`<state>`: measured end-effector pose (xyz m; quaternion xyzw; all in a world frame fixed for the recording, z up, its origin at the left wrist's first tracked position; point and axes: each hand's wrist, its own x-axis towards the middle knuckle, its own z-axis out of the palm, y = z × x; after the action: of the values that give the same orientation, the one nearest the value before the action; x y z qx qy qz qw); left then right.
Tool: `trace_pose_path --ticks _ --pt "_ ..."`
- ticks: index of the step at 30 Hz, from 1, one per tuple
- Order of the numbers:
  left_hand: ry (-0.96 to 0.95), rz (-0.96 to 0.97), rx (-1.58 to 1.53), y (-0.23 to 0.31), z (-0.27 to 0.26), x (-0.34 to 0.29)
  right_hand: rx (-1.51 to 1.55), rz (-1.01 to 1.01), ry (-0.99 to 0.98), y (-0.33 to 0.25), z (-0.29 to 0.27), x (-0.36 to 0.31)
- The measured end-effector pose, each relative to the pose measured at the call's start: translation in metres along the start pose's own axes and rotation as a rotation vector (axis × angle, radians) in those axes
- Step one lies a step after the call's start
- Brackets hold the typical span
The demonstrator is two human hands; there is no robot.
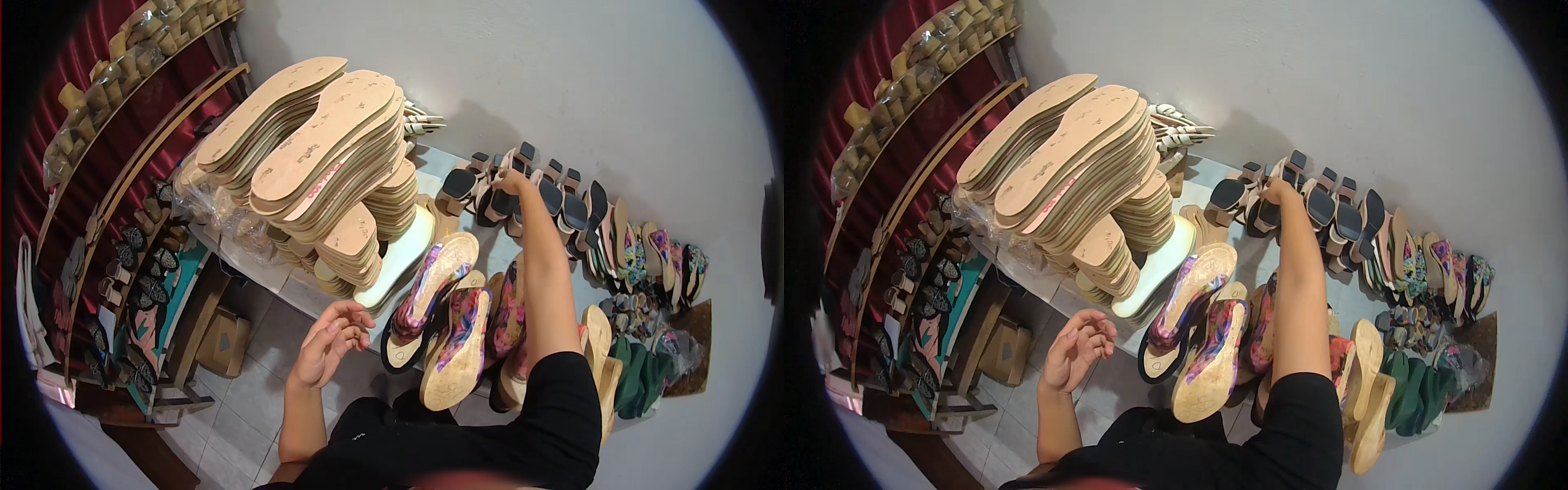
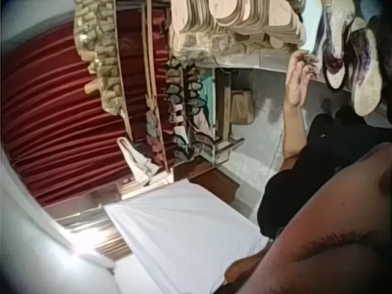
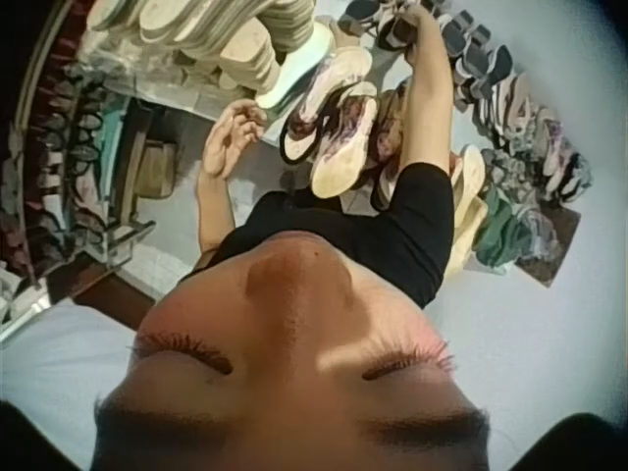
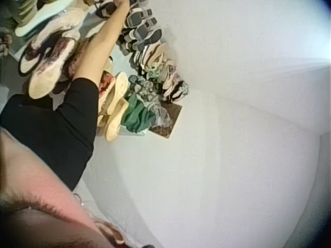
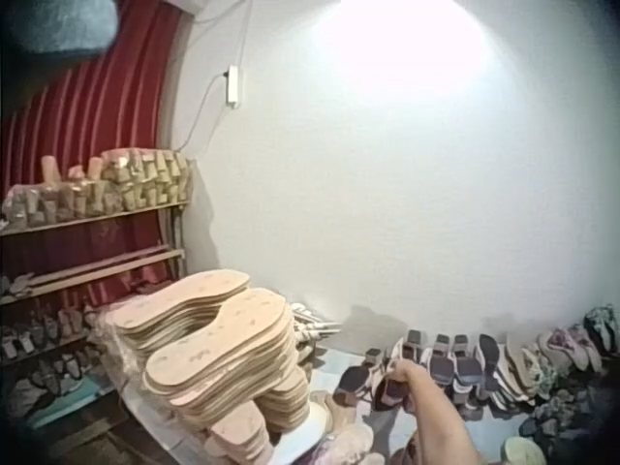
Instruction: Organizing shoe soles and inspecting finished sandals on a workspace.
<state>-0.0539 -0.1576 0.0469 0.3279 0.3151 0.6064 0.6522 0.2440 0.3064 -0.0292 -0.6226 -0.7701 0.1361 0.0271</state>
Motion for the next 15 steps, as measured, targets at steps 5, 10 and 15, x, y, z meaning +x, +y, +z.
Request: trace_pose_path --ticks 5,10,15 --pt "-0.104 -0.026 0.031 0.008 -0.017 -0.006 0.102 -0.119 -0.147 -0.028 -0.055 -0.057" --pt "-0.168 -0.031 0.097 0.008 -0.026 -0.004 0.015 -0.152 -0.078 -0.050 -0.100 -0.142" --pt "-0.202 -0.008 0.101 0.011 -0.030 -0.004 -0.069 -0.156 -0.180 -0.089 -0.121 -0.208"
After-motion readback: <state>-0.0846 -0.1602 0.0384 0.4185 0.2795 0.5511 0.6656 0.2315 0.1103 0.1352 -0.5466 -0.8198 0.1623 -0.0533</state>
